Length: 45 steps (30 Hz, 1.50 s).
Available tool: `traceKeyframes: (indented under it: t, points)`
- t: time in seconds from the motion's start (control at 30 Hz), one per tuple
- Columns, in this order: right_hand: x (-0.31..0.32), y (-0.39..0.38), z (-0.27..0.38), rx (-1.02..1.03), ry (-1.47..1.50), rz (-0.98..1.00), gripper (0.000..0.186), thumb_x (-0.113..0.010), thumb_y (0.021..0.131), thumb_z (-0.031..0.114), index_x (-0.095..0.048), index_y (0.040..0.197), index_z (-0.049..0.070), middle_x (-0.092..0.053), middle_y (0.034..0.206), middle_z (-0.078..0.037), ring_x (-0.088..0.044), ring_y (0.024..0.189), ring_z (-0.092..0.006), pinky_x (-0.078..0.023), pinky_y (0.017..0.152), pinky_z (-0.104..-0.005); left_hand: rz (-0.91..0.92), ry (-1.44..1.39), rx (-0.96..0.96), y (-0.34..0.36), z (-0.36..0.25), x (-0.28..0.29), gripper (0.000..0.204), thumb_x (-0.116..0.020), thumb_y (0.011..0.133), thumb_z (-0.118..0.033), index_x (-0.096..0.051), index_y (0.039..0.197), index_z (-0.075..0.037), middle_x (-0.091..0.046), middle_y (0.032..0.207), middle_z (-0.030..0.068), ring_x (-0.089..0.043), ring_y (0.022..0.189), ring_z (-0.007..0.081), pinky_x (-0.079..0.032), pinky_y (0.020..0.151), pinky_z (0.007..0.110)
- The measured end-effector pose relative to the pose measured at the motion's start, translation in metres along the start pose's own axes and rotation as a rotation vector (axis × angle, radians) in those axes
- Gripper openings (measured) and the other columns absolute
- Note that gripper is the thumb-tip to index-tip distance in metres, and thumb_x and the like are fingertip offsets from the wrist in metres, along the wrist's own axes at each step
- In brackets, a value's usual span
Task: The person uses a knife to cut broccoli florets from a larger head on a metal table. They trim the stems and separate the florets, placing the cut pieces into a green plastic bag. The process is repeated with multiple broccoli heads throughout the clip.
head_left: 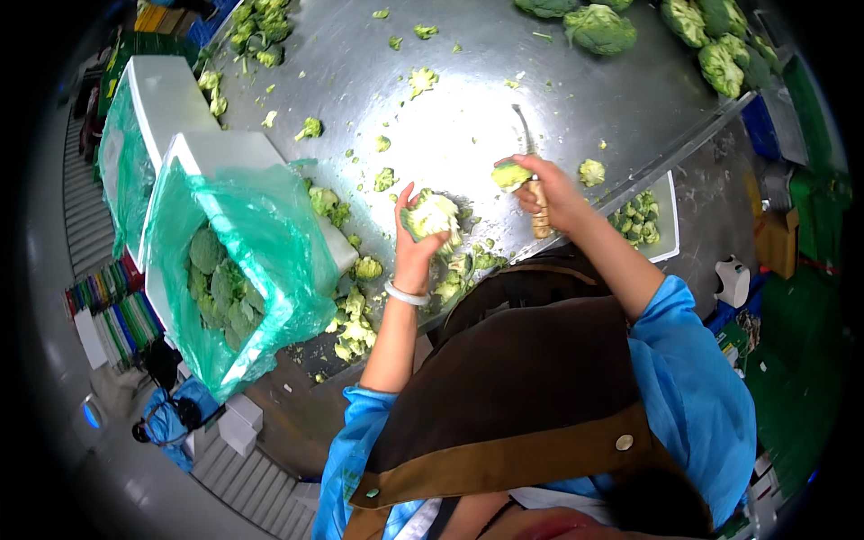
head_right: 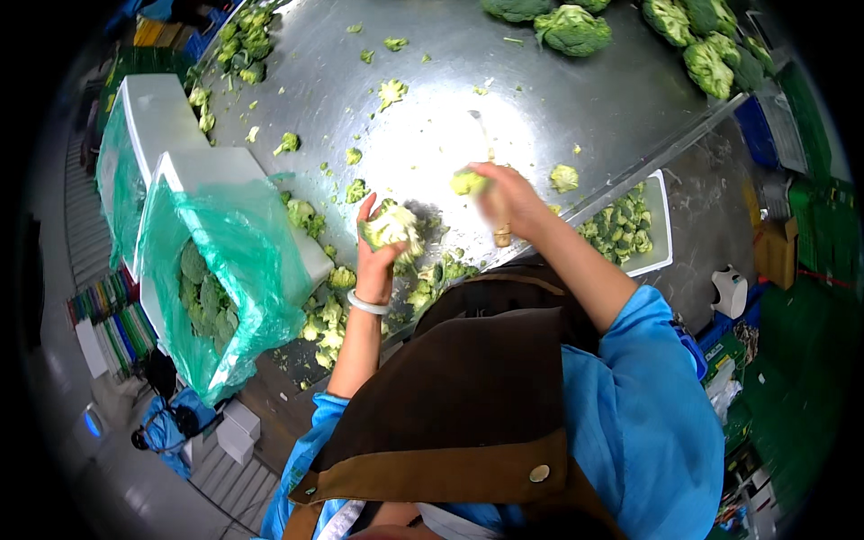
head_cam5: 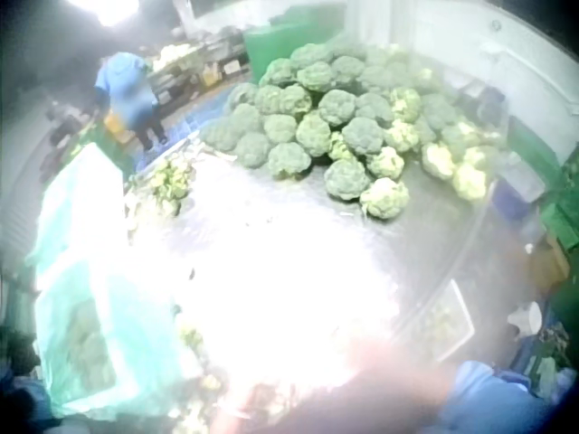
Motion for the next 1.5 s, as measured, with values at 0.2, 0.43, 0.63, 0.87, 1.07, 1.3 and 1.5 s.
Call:
traceKeyframes:
  t: [0.2,0.43,0.63,0.87,1.07,1.3,1.5]
  points:
    - [0.003,-0.023,0.026,0.014,-0.092,0.148,0.039,-0.055,0.097,0.027,-0.057,0.126,-0.001,-0.049,0.073,0.001,-0.04,0.048,-0.0038,-0.032,0.04,-0.0202,0.041,-0.116,-0.087,-0.001,-0.019,0.002,0.101,-0.069,0.067,0.005,-0.022,0.154,-0.014,-0.039,0.14,0.0109,-0.051,0.121,0.0233,-0.044,0.103,0.035]
    - [-0.002,-0.047,0.053,0.125,-0.429,0.157,0.046,-0.073,0.084,0.018,-0.059,0.126,0.005,-0.066,0.098,-0.007,-0.048,0.053,-0.004,-0.041,0.047,-0.0213,0.041,-0.003,-0.176,0.006,-0.019,-0.006,0.111,-0.075,0.061,0.001,-0.018,0.155,-0.013,-0.033,0.146,0.0146,-0.048,0.124,0.0247,-0.042,0.106,0.037]
    - [0.019,-0.042,0.014,0.401,-1.482,0.04,0.046,-0.075,0.076,0.017,-0.061,0.118,0.008,-0.065,0.111,-0.014,-0.065,0.098,-0.0342,-0.053,0.082,-0.0406,-0.005,-0.228,-0.038,0.003,0.001,0.0,0.093,-0.061,0.072,0.009,-0.024,0.154,-0.016,-0.051,0.128,0.0093,-0.054,0.115,0.0225,-0.045,0.1,0.035]
    - [0.027,-0.048,0.033,0.539,-1.699,-0.279,0.051,-0.075,0.079,0.019,-0.056,0.126,0.01,-0.062,0.12,-0.013,-0.064,0.096,-0.0367,-0.053,0.081,-0.0446,-0.03,-0.311,-0.001,-0.008,0.02,0.007,0.092,-0.06,0.073,0.013,-0.025,0.153,-0.015,-0.053,0.129,0.01,-0.054,0.117,0.0235,-0.044,0.102,0.036]
    - [-0.063,-0.047,0.03,0.19,-0.993,0.045,0.068,-0.081,0.077,0.023,-0.051,0.137,0.013,-0.068,0.118,-0.005,-0.06,0.065,-0.0136,-0.051,0.065,-0.0313,0.139,-0.298,-0.123,-0.011,-0.019,-0.028,0.105,-0.066,0.065,0.008,-0.014,0.154,-0.01,-0.032,0.155,0.0153,-0.046,0.134,0.0289,-0.039,0.111,0.038]
    - [-0.092,-0.029,0.021,0.382,-0.607,0.146,0.076,-0.088,0.066,0.005,-0.051,0.132,0.009,-0.058,0.123,0.001,-0.048,0.073,-0.0025,-0.04,0.06,-0.0173,0.231,-0.165,0.012,-0.026,-0.027,-0.025,0.086,-0.063,0.083,-0.001,-0.016,0.155,-0.006,-0.038,0.148,0.0168,-0.051,0.128,0.0321,-0.046,0.106,0.044]
    - [-0.104,-0.032,0.03,0.638,-1.176,0.128,0.057,-0.084,0.073,0.016,-0.056,0.123,0.01,-0.062,0.125,-0.003,-0.062,0.076,-0.018,-0.05,0.065,-0.0279,-0.077,-0.395,0.192,-0.017,0.0,0.013,0.054,-0.058,0.094,-0.006,-0.035,0.143,0.001,-0.056,0.129,0.0131,-0.061,0.11,0.0223,-0.056,0.09,0.038]
Point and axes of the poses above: each hand's wrist, its own y-axis towards the middle knuckle, its own x-axis out of the back of the hand, z = x × y, the point moved 8 cm from there along y, towards the middle knuckle
